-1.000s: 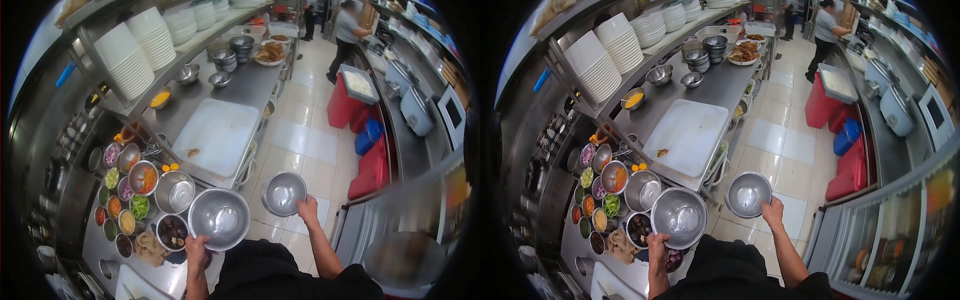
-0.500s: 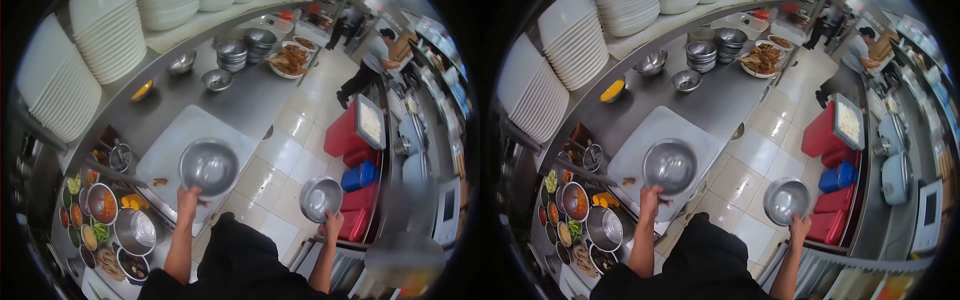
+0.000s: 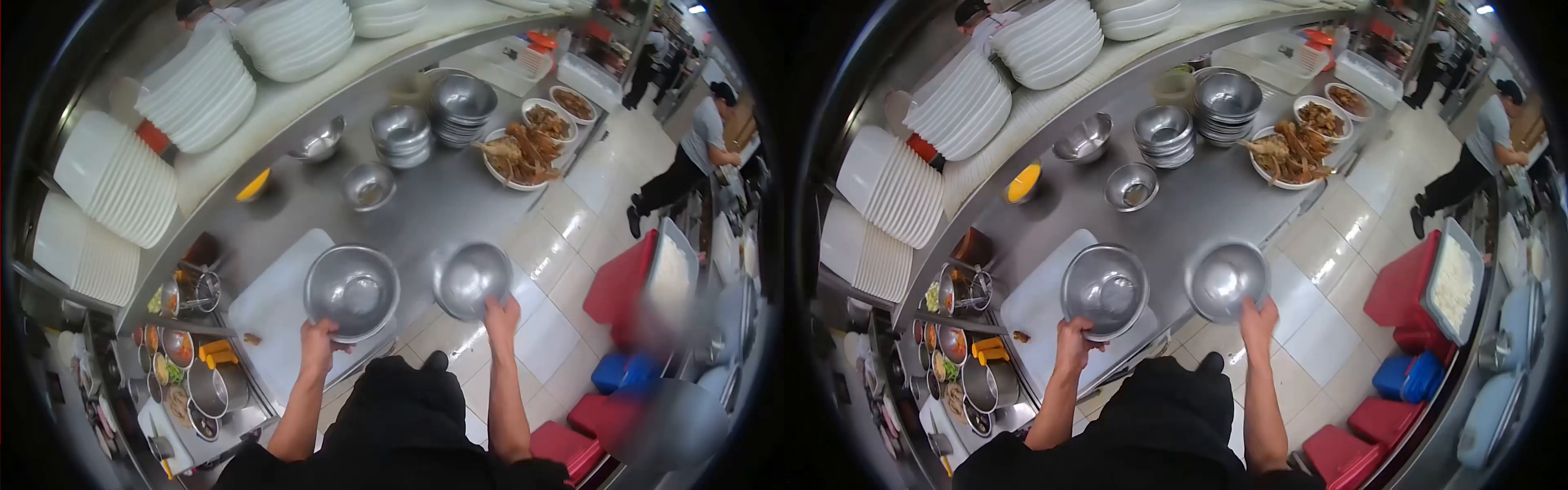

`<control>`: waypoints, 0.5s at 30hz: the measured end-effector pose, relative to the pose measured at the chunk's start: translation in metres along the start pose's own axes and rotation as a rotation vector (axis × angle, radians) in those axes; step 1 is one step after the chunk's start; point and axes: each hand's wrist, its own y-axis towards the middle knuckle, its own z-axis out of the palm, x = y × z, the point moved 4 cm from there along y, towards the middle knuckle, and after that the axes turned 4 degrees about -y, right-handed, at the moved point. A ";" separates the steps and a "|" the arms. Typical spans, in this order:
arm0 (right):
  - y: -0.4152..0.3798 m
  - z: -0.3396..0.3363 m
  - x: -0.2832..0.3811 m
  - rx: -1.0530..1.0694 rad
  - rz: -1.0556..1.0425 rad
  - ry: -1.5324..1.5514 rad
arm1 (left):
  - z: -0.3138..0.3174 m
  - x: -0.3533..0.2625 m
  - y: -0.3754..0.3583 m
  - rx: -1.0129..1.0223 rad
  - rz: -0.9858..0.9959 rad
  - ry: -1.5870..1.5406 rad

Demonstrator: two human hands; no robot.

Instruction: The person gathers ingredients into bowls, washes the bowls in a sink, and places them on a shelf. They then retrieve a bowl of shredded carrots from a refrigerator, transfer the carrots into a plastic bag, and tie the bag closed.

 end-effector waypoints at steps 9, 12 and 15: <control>0.117 0.231 0.130 0.283 -0.401 -0.149 | -0.029 0.003 -0.020 -0.371 0.051 -0.115; 0.126 0.269 0.133 0.276 -0.352 -0.289 | -0.033 0.019 -0.009 -0.369 0.039 -0.186; 0.133 0.275 0.131 0.154 -0.390 -0.382 | -0.032 0.028 0.013 -0.332 0.003 -0.252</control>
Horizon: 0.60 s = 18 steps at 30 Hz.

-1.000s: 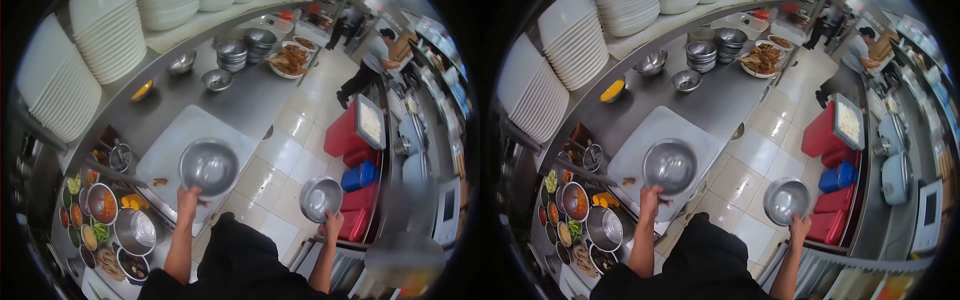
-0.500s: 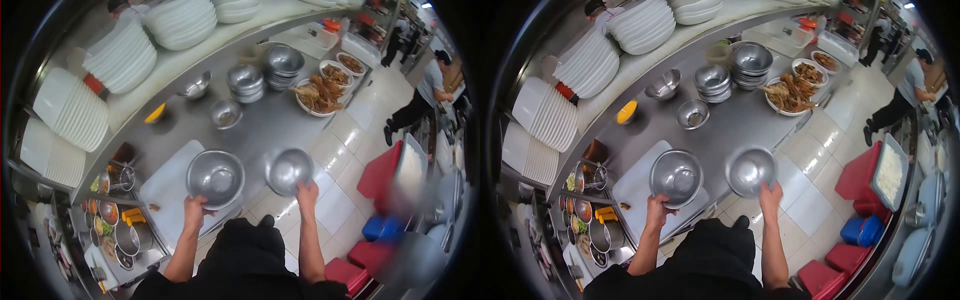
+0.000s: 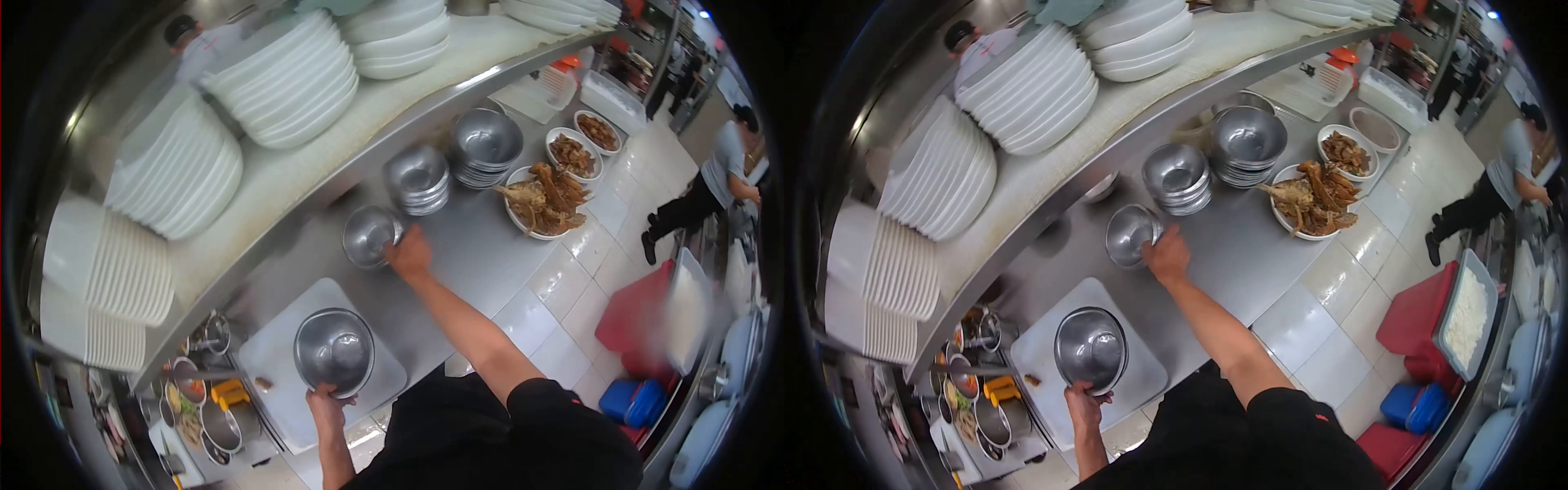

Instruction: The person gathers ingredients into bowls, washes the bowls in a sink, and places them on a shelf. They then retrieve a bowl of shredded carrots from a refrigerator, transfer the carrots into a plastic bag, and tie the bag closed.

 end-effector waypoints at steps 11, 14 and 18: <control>-0.017 -0.005 -0.061 0.454 0.379 0.469 | 0.072 -0.039 0.045 0.002 0.142 0.106; -0.027 -0.060 -0.095 0.418 0.413 0.432 | 0.087 -0.043 0.049 -0.062 0.187 0.100; 0.006 -0.172 -0.116 0.378 0.409 0.426 | 0.115 -0.036 0.041 -0.128 0.202 0.148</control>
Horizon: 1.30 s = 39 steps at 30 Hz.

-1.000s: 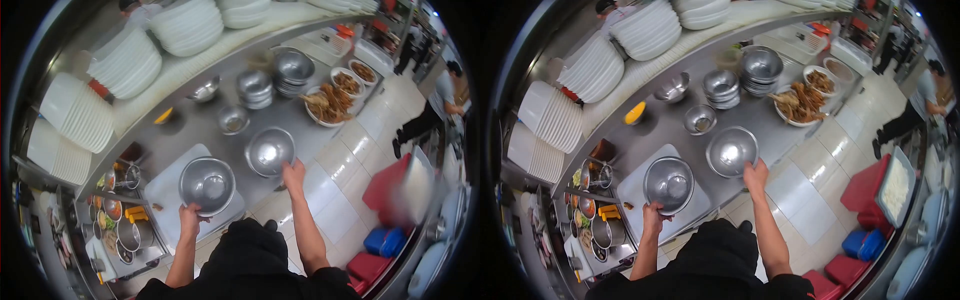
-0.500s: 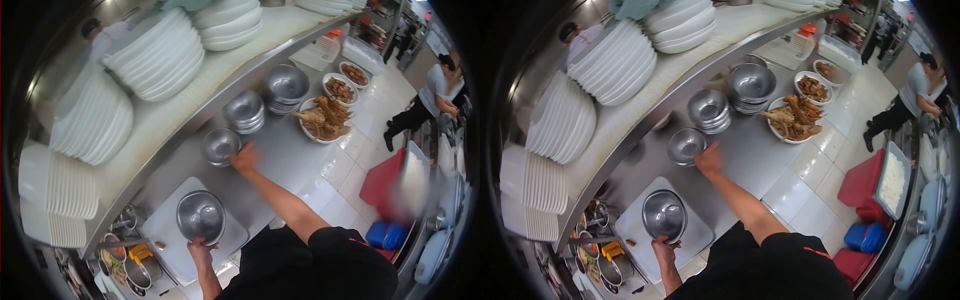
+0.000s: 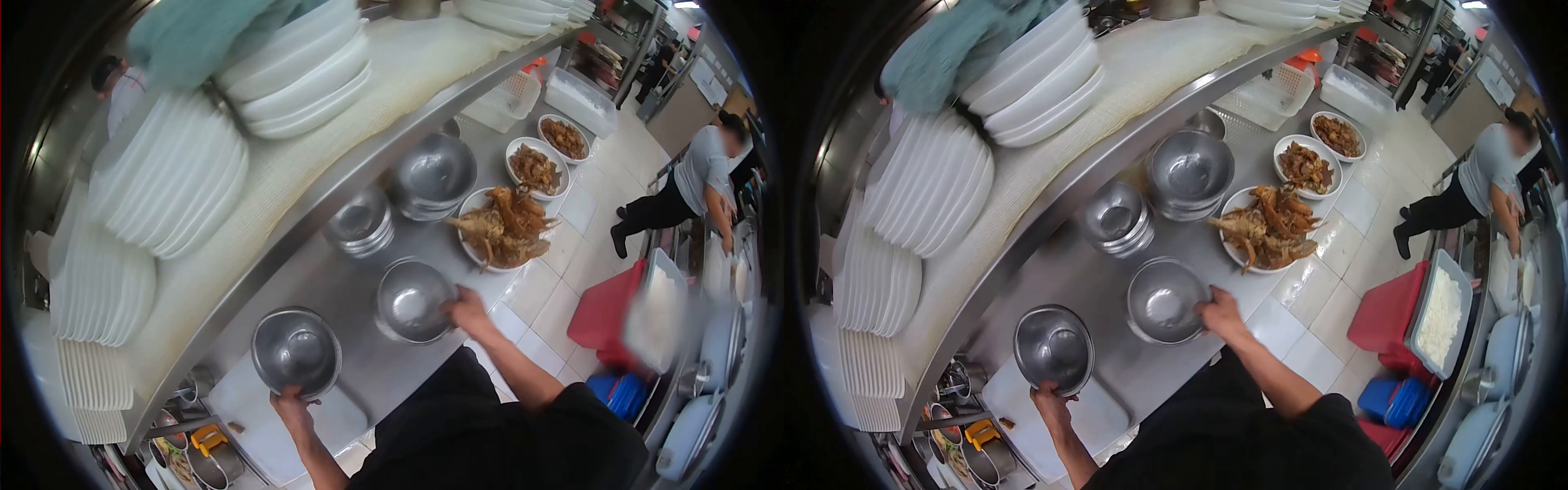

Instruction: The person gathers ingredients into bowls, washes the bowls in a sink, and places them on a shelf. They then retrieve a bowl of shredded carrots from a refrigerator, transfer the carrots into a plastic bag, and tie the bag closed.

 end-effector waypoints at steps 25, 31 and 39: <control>0.145 -0.014 0.210 0.110 -0.633 -0.277 | 0.135 0.067 -0.094 -0.068 -0.143 -0.089; 0.153 0.072 0.193 0.224 -0.529 -0.379 | 0.128 0.069 -0.079 0.040 -0.160 -0.110; 0.123 0.065 0.197 0.033 -0.752 -0.644 | 0.143 0.083 -0.054 0.187 -0.170 -0.039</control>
